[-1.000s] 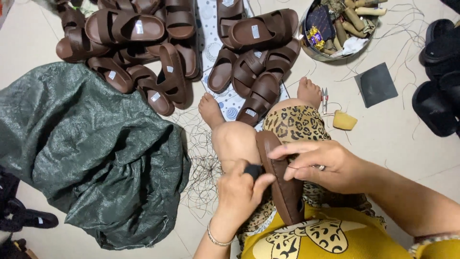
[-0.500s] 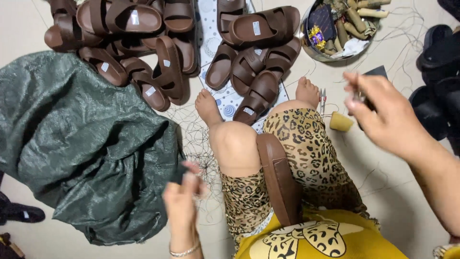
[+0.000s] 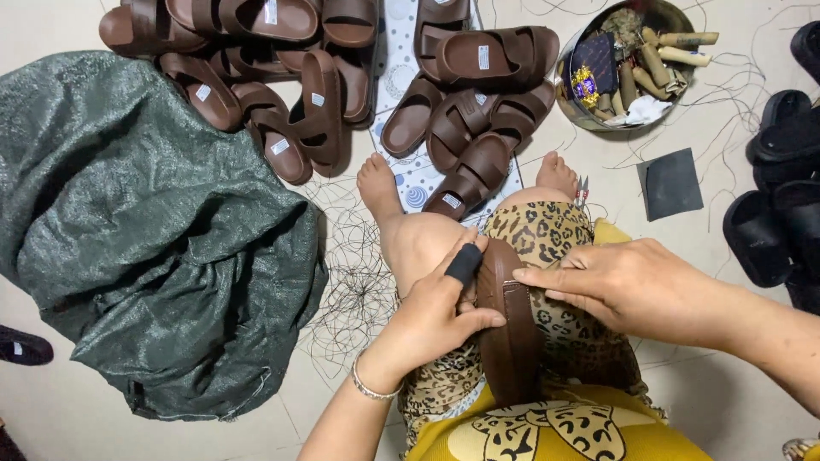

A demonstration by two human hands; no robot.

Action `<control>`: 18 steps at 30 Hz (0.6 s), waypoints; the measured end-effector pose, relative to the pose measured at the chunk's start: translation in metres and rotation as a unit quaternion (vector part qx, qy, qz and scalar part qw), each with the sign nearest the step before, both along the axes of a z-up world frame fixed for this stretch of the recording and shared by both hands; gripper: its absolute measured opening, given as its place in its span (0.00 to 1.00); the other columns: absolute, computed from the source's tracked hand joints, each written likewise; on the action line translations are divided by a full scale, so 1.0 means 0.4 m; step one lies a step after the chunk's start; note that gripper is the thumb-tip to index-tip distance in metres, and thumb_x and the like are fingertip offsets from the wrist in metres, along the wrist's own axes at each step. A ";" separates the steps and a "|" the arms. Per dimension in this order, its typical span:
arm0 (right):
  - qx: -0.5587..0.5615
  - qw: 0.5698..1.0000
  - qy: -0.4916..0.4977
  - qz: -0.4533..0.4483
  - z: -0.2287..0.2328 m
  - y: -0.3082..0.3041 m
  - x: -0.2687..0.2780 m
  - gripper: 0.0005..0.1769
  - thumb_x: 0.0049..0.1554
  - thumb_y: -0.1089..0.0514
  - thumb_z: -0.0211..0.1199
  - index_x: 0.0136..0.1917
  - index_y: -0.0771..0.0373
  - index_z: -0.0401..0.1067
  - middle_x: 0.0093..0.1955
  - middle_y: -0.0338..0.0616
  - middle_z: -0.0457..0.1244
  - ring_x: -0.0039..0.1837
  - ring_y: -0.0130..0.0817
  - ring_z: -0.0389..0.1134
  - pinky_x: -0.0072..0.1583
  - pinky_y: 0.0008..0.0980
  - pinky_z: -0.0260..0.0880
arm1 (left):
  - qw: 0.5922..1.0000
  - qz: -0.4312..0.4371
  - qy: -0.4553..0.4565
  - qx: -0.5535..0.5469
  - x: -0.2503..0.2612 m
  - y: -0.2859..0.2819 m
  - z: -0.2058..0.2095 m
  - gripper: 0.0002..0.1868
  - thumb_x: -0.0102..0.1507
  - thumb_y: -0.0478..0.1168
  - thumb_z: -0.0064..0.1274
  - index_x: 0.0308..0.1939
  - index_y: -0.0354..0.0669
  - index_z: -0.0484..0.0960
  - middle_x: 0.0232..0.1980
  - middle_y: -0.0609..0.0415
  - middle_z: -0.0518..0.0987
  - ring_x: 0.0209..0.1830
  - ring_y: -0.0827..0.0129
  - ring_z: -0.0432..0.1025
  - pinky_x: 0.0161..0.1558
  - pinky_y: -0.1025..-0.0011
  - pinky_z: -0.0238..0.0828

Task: Hand-sewing the components of brown sandals together using a needle and thread while sitting on the floor.

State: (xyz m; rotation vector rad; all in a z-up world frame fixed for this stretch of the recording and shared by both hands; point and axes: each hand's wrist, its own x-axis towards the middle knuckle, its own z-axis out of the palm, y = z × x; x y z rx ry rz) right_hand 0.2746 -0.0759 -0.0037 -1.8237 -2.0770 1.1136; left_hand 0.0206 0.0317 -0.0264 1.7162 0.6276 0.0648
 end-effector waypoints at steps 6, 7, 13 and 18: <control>0.014 0.996 -0.016 0.088 -0.027 0.015 0.037 0.32 0.47 0.53 0.66 0.66 0.32 0.74 0.31 0.33 0.65 0.28 0.36 0.66 0.32 0.39 0.71 | 0.999 -0.029 -0.007 0.025 0.006 0.008 -0.006 0.49 0.54 0.40 0.67 0.74 0.33 0.58 0.78 0.37 0.61 0.76 0.48 0.61 0.71 0.62 0.59; 0.008 0.996 -0.004 0.092 -0.029 0.020 0.040 0.33 0.49 0.52 0.65 0.68 0.30 0.73 0.30 0.32 0.65 0.27 0.35 0.66 0.32 0.38 0.71 | 0.999 -0.027 -0.011 0.024 0.004 0.007 -0.012 0.49 0.54 0.40 0.67 0.74 0.34 0.58 0.78 0.38 0.62 0.76 0.49 0.62 0.71 0.63 0.59; 0.017 0.992 -0.055 0.109 -0.017 0.025 0.039 0.29 0.50 0.49 0.65 0.66 0.33 0.73 0.32 0.34 0.65 0.29 0.38 0.69 0.31 0.41 0.73 | 0.999 -0.022 -0.017 0.040 0.009 0.005 -0.016 0.48 0.54 0.42 0.68 0.73 0.35 0.60 0.77 0.39 0.63 0.75 0.50 0.64 0.70 0.63 0.61; -0.034 0.972 -0.140 0.183 0.043 0.052 0.020 0.35 0.46 0.54 0.63 0.68 0.42 0.69 0.35 0.42 0.67 0.28 0.41 0.72 0.31 0.41 0.77 | 0.995 -0.004 -0.030 0.094 0.019 -0.010 -0.024 0.47 0.52 0.45 0.69 0.71 0.34 0.63 0.75 0.37 0.67 0.73 0.48 0.67 0.68 0.62 0.66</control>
